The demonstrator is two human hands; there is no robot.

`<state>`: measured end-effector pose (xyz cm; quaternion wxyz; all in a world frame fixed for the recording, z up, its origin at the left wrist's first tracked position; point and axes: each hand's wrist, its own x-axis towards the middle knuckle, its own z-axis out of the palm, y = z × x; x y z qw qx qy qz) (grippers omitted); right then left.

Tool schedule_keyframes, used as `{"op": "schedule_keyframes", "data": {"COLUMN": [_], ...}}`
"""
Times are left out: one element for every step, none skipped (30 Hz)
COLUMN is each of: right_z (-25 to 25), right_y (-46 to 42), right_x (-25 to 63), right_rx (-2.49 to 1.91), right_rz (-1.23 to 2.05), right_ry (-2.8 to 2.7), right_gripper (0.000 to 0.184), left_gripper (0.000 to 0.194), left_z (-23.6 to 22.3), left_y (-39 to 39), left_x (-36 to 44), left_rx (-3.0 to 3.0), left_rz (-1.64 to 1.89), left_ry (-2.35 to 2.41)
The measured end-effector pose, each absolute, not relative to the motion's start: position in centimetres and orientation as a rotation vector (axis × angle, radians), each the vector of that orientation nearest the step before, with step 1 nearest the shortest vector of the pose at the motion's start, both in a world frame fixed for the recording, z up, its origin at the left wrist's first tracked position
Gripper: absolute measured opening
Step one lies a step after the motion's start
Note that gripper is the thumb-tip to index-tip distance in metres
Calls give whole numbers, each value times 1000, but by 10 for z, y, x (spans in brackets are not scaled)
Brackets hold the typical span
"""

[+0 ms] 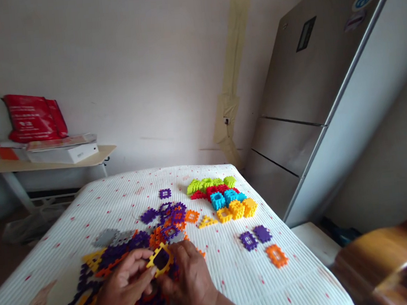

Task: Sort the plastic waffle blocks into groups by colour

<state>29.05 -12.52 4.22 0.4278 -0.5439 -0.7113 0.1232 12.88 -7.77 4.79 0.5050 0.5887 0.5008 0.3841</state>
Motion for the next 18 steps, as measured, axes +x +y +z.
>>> {"op": "schedule_keyframes", "data": {"right_z": [42, 42, 43, 43, 43, 44, 44, 44, 44, 44, 44, 45, 46, 47, 48, 48, 48, 48], "right_y": [-126, -127, -127, -128, -127, -126, -123, -120, -116, -111, -106, -102, -98, -95, -92, -90, -89, -87], "right_x": [290, 290, 290, 291, 292, 296, 301, 309, 320, 332, 347, 362, 376, 389, 400, 409, 414, 418], "right_rx": [-1347, -1336, -1326, -1315, -1301, -1290, -1291, -1310, -1353, -1425, -1525, -1653, -1791, -1914, -2017, -2108, -2183, -2243], "right_rz": [287, 264, 242, 224, 208, 184, 141, 79, -1, -92, -178, -233, -258, -264, -262, -253, -243, -235], "right_ry": [-1795, -1812, -1824, -1833, -1840, -1841, -1833, -1812, -1781, -1730, -1667, -1627, -1589, -1561, -1550, -1544, -1542, -1540], "right_gripper": [48, 51, 52, 53, 53, 52, 51, 48, 44, 40, 34, 30, 27, 24, 21, 19, 17, 17], "left_gripper": [51, 51, 50, 50, 50, 51, 52, 53, 54, 54, 54, 53, 51, 49, 47, 45, 43, 41], "left_z": [48, 48, 48, 48, 48, 48, 49, 50, 51, 52, 52, 53, 53, 53, 53, 52, 51, 50], "left_y": [-79, -80, -81, -82, -83, -83, -83, -82, -80, -78, -76, -74, -71, -69, -67, -65, -64, -63], "left_x": [129, 130, 130, 131, 131, 130, 128, 125, 122, 117, 111, 104, 98, 91, 86, 81, 78, 75], "left_rx": [1424, 1432, 1442, 1453, 1466, 1480, 1499, 1521, 1544, 1567, 1584, 1593, 1594, 1587, 1575, 1565, 1557, 1553], "left_rz": [922, 917, 911, 907, 906, 912, 933, 968, 1018, 1073, 1126, 1171, 1198, 1213, 1226, 1238, 1253, 1266], "left_ry": [1209, 1209, 1206, 1201, 1194, 1189, 1190, 1198, 1219, 1253, 1306, 1370, 1443, 1512, 1573, 1623, 1658, 1682]}}
